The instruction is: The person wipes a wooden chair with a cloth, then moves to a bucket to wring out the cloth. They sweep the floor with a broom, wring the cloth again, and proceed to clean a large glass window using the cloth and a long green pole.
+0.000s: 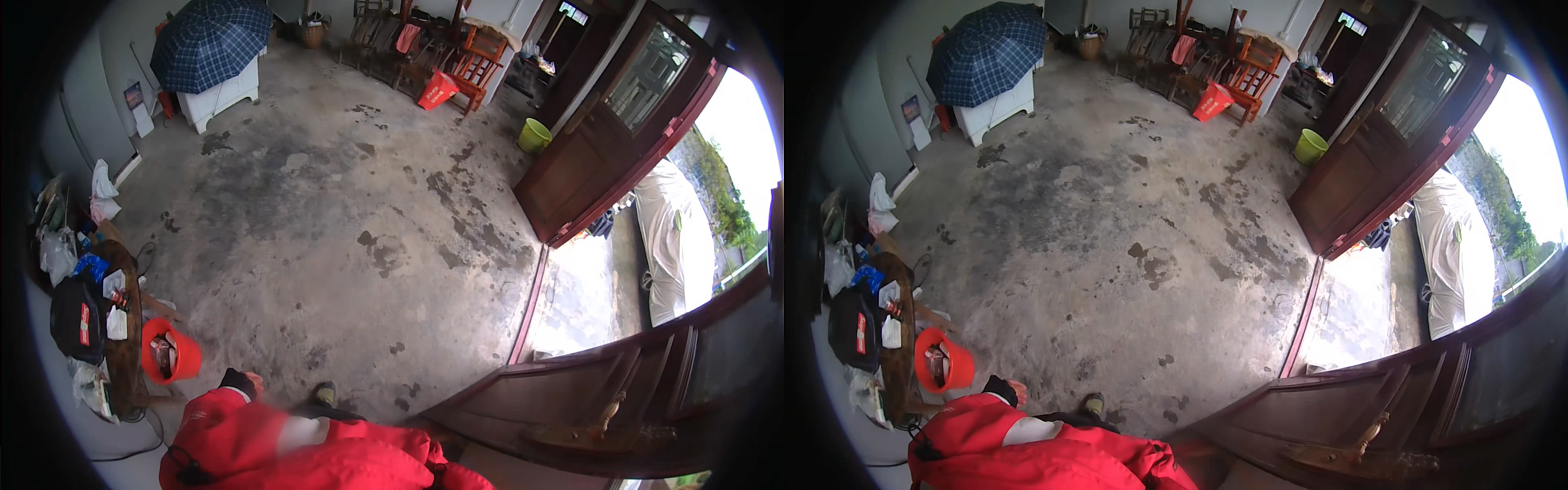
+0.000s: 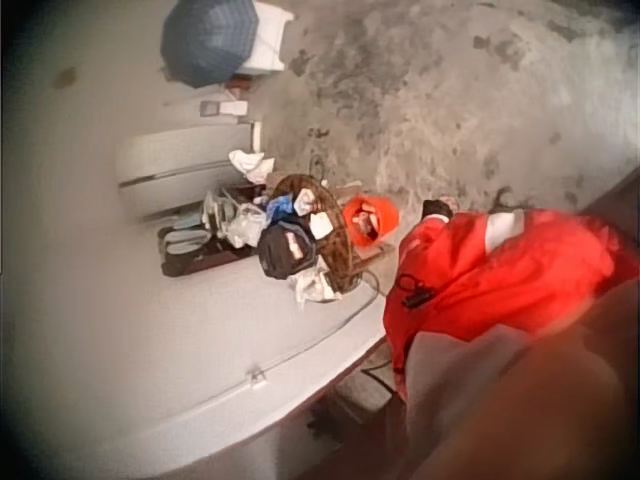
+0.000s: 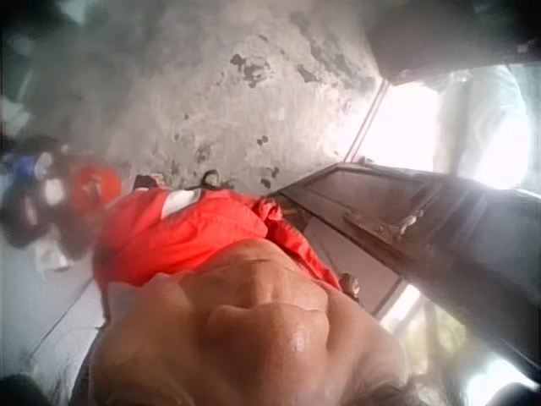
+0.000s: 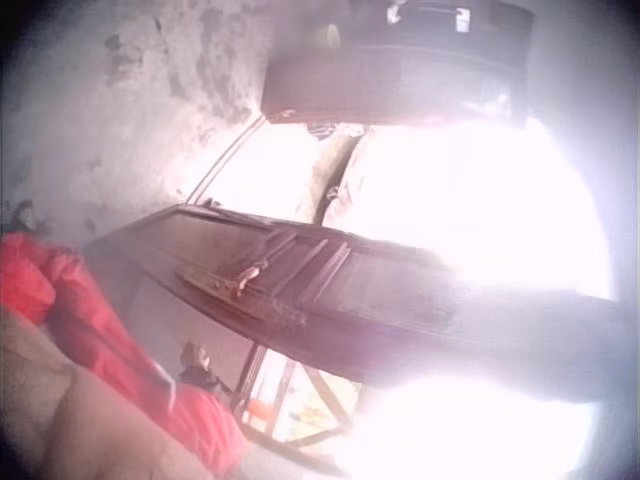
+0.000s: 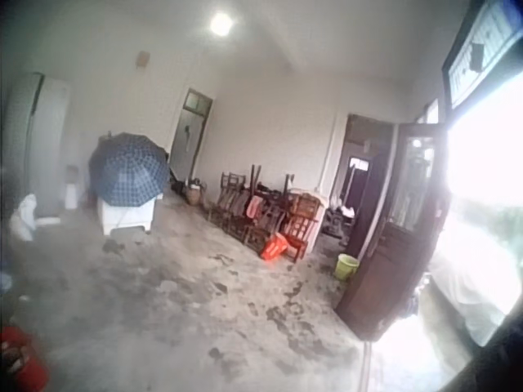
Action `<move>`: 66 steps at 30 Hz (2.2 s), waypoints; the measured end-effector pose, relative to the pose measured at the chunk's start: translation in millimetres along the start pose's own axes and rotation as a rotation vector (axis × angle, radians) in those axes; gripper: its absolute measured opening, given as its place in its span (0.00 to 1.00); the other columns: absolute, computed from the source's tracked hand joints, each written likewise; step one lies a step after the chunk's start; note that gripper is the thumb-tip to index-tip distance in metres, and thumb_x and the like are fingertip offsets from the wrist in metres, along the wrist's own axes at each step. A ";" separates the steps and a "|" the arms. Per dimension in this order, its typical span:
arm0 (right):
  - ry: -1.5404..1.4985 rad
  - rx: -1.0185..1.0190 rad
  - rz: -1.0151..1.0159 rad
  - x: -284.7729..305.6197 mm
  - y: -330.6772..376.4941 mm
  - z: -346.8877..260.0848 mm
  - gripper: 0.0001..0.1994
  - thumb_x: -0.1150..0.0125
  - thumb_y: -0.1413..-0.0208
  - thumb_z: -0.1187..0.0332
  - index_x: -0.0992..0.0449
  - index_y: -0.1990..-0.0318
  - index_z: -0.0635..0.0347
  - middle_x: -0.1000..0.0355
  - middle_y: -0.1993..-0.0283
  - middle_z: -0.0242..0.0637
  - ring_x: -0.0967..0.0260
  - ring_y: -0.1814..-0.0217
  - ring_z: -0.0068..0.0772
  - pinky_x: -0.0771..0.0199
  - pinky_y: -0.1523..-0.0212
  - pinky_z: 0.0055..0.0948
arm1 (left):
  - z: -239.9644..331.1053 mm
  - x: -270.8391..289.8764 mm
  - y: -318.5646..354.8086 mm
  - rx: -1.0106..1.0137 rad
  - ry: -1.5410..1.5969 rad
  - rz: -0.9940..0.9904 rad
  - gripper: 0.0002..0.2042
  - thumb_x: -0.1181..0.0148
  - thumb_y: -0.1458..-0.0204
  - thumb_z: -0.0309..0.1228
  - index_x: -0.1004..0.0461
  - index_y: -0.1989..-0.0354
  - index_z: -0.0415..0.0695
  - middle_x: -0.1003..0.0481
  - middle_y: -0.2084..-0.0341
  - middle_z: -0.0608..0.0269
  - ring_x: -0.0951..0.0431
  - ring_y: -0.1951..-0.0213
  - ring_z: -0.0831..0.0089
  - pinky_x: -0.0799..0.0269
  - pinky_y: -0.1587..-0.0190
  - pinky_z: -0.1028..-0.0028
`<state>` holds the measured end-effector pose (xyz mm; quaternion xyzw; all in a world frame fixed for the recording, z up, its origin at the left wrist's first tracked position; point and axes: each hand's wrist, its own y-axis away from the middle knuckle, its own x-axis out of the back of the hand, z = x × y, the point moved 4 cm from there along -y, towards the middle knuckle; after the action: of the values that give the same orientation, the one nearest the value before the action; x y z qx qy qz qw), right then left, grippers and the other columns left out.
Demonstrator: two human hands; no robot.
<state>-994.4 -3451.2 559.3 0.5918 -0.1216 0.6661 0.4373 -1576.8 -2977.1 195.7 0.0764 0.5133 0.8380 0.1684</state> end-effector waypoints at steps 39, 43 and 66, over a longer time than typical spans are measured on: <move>-0.869 -0.188 -0.109 254.7 -978.1 -261.6 0.17 0.41 0.47 0.59 0.25 0.53 0.58 0.25 0.68 0.47 0.25 0.63 0.46 0.26 0.62 0.37 | 938.0 -259.4 -496.0 -0.289 0.291 0.290 0.07 0.40 0.46 0.35 0.26 0.60 0.50 0.24 0.68 0.55 0.23 0.70 0.60 0.25 0.69 0.60; -0.895 -0.271 -0.118 289.7 -1067.7 -239.2 0.17 0.40 0.47 0.59 0.25 0.52 0.57 0.24 0.68 0.48 0.25 0.63 0.47 0.26 0.61 0.38 | 1131.6 -388.9 -529.1 -0.466 0.062 0.044 0.10 0.39 0.45 0.38 0.27 0.59 0.49 0.24 0.73 0.60 0.23 0.75 0.63 0.28 0.75 0.67; -1.449 -0.326 -0.184 580.8 -1776.0 -101.7 0.18 0.45 0.41 0.64 0.31 0.45 0.61 0.33 0.81 0.31 0.37 0.85 0.21 0.38 0.85 0.24 | 1458.4 -658.6 -748.0 -0.208 0.261 0.596 0.09 0.47 0.48 0.32 0.28 0.62 0.40 0.27 0.76 0.46 0.28 0.74 0.54 0.33 0.75 0.56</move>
<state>274.8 -2083.2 420.0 0.8178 -0.4266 0.0438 0.3838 -372.0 -1685.9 235.2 0.0977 0.3975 0.9009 -0.1441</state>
